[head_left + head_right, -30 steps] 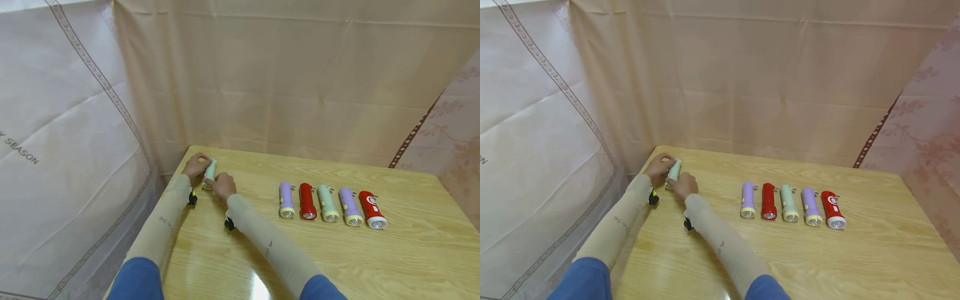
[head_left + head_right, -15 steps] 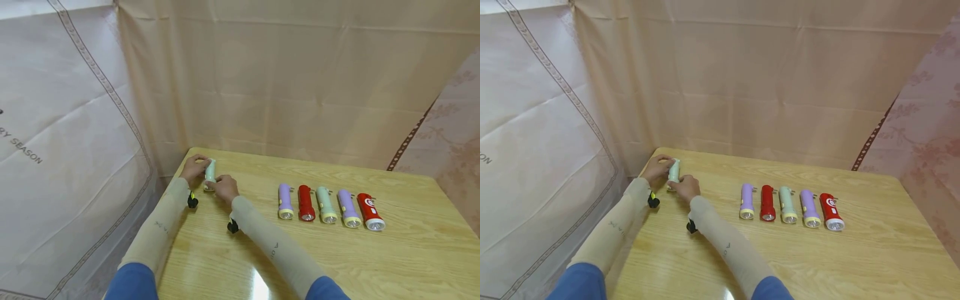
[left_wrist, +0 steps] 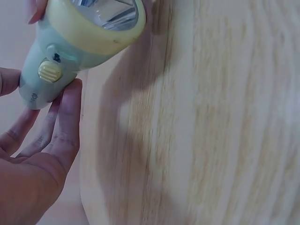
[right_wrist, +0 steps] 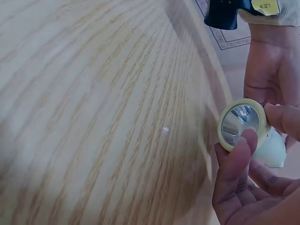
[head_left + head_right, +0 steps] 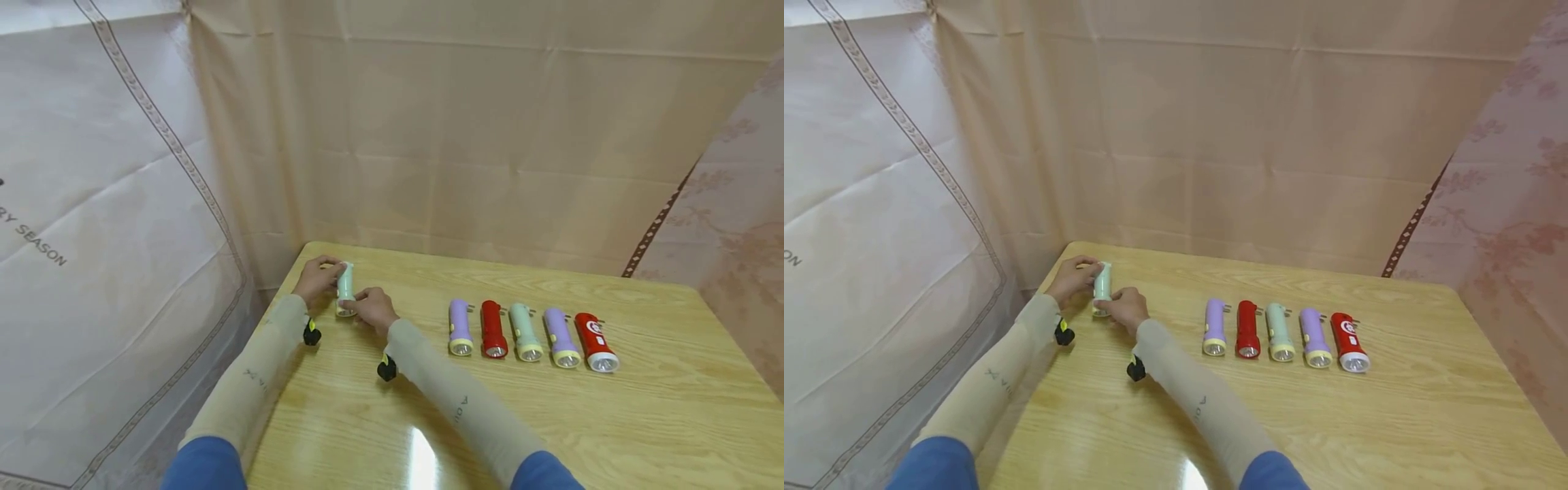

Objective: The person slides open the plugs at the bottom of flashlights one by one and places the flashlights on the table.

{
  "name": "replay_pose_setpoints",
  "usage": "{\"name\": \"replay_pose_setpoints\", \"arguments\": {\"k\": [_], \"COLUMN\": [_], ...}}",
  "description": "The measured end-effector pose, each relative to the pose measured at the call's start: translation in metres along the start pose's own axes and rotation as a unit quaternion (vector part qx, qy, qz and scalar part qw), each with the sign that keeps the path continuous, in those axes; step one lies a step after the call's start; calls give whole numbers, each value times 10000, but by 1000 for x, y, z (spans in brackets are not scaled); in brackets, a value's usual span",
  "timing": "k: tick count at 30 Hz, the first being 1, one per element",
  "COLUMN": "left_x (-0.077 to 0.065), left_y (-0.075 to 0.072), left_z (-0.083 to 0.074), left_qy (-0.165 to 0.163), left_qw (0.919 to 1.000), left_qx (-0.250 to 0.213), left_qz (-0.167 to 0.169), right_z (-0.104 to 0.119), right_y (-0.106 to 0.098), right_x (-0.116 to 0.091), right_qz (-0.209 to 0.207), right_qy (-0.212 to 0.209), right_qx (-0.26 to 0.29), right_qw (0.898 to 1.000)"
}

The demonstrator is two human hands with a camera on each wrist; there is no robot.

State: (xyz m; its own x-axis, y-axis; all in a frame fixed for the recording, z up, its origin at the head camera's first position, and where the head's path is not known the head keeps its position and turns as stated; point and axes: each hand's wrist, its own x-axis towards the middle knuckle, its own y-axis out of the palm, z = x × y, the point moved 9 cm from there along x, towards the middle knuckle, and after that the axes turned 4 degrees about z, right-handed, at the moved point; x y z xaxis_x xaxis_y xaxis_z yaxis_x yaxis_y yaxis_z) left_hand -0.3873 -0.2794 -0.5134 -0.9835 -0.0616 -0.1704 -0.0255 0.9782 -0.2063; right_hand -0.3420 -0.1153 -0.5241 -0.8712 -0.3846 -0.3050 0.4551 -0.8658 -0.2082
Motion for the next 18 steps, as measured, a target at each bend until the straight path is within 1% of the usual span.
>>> {"name": "replay_pose_setpoints", "arguments": {"k": [5, 9, 12, 18], "left_x": [-6, -12, -16, -26], "left_y": [3, 7, 10, 18], "left_z": [-3, -3, -1, -2], "left_qy": [138, 119, 88, 177], "left_qw": [9999, 9998, 9998, 9994], "left_qx": [-40, 46, 61, -194], "left_qz": [45, 125, 179, 229], "right_z": [1, -2, -5, -7], "right_y": [-2, -4, -5, -11], "right_x": [-7, -14, -20, -31], "right_qz": [274, 417, 488, 555], "right_qy": [-72, -5, 51, 33], "right_qx": [-126, -252, -233, -182], "right_qw": [9995, 9988, 9985, 9983]}}
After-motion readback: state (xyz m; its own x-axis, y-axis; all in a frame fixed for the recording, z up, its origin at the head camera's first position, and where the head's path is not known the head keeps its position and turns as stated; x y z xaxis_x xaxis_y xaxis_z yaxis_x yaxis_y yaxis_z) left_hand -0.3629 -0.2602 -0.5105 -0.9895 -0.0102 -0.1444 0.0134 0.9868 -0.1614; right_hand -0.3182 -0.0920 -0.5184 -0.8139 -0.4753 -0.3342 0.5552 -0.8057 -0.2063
